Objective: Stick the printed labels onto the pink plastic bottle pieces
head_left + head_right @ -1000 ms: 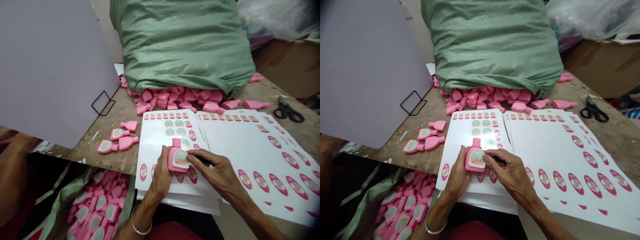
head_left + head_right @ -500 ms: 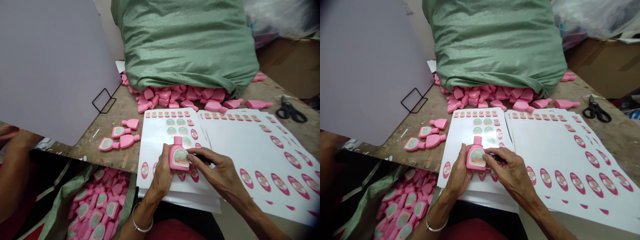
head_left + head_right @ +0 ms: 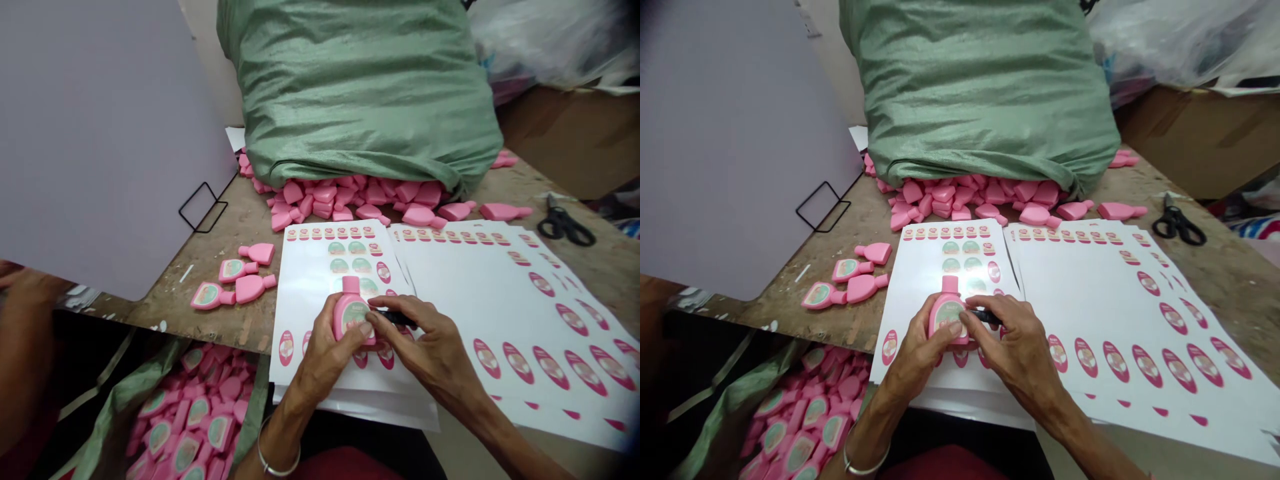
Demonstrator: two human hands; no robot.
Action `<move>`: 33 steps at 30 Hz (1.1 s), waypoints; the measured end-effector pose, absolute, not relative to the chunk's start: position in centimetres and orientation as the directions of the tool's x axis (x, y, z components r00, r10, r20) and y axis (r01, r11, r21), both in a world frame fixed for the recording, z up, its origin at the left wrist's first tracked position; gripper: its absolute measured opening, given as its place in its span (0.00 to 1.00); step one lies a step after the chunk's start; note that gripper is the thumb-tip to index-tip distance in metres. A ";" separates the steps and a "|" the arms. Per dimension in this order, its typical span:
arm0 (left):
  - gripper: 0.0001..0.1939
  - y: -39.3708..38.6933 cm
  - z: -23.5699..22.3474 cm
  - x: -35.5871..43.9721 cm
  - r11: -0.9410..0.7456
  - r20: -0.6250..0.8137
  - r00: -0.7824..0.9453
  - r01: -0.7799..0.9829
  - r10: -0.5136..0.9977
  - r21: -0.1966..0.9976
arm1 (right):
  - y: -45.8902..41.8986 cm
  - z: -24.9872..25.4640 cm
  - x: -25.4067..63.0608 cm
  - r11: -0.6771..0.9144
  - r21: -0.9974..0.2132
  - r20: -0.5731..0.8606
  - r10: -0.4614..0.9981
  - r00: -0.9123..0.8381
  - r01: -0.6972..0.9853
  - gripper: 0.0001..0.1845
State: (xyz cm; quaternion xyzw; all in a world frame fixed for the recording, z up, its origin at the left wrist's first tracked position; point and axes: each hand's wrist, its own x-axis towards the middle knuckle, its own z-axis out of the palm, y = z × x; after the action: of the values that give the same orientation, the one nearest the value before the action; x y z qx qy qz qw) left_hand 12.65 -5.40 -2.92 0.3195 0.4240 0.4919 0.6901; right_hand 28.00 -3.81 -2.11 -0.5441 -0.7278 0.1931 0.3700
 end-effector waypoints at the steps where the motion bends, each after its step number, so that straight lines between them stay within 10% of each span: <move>1: 0.21 -5.4 -2.8 12.5 0.305 -0.252 0.181 -0.395 0.951 0.867 | -3.6 -2.1 28.2 0.339 -0.635 0.351 0.927 -0.132 0.695 0.13; 8: 0.22 -5.8 -2.2 12.3 0.365 -0.247 0.336 -0.354 0.909 0.861 | -2.2 -1.7 28.2 0.040 -0.851 -0.024 0.993 -0.115 0.524 0.37; 14: 0.25 -6.5 -1.7 10.3 0.394 -0.288 0.364 -0.259 0.886 0.882 | 2.5 -2.1 29.5 0.048 -0.895 -0.100 0.948 -0.303 0.443 0.34; 19: 0.25 -5.9 -2.7 3.9 0.291 -0.220 -0.269 0.263 0.938 0.920 | 12.3 -3.4 37.5 -0.100 -0.556 0.203 0.947 0.251 0.825 0.28; 22: 0.24 -4.4 -4.4 0.2 0.275 -0.015 -0.414 0.577 0.910 0.769 | 16.0 -4.1 40.9 -0.157 -0.487 0.202 0.937 0.286 0.859 0.22; 29: 0.29 -2.1 -3.5 0.1 0.065 0.446 -0.293 0.886 0.846 0.459 | 12.0 -1.9 40.3 0.051 -0.435 0.283 0.956 0.083 0.899 0.21; 33: 0.26 -2.5 -0.4 5.2 -0.081 0.133 -0.053 0.558 0.990 0.826 | 5.9 2.8 35.9 0.432 -0.598 -0.003 0.841 -0.541 0.675 0.15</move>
State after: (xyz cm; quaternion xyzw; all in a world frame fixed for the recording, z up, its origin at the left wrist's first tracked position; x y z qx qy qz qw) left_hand 5.23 -2.47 -0.38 0.6276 0.6164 0.3828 0.2821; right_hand 35.86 5.92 2.79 -0.4550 -0.8329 0.2774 0.1497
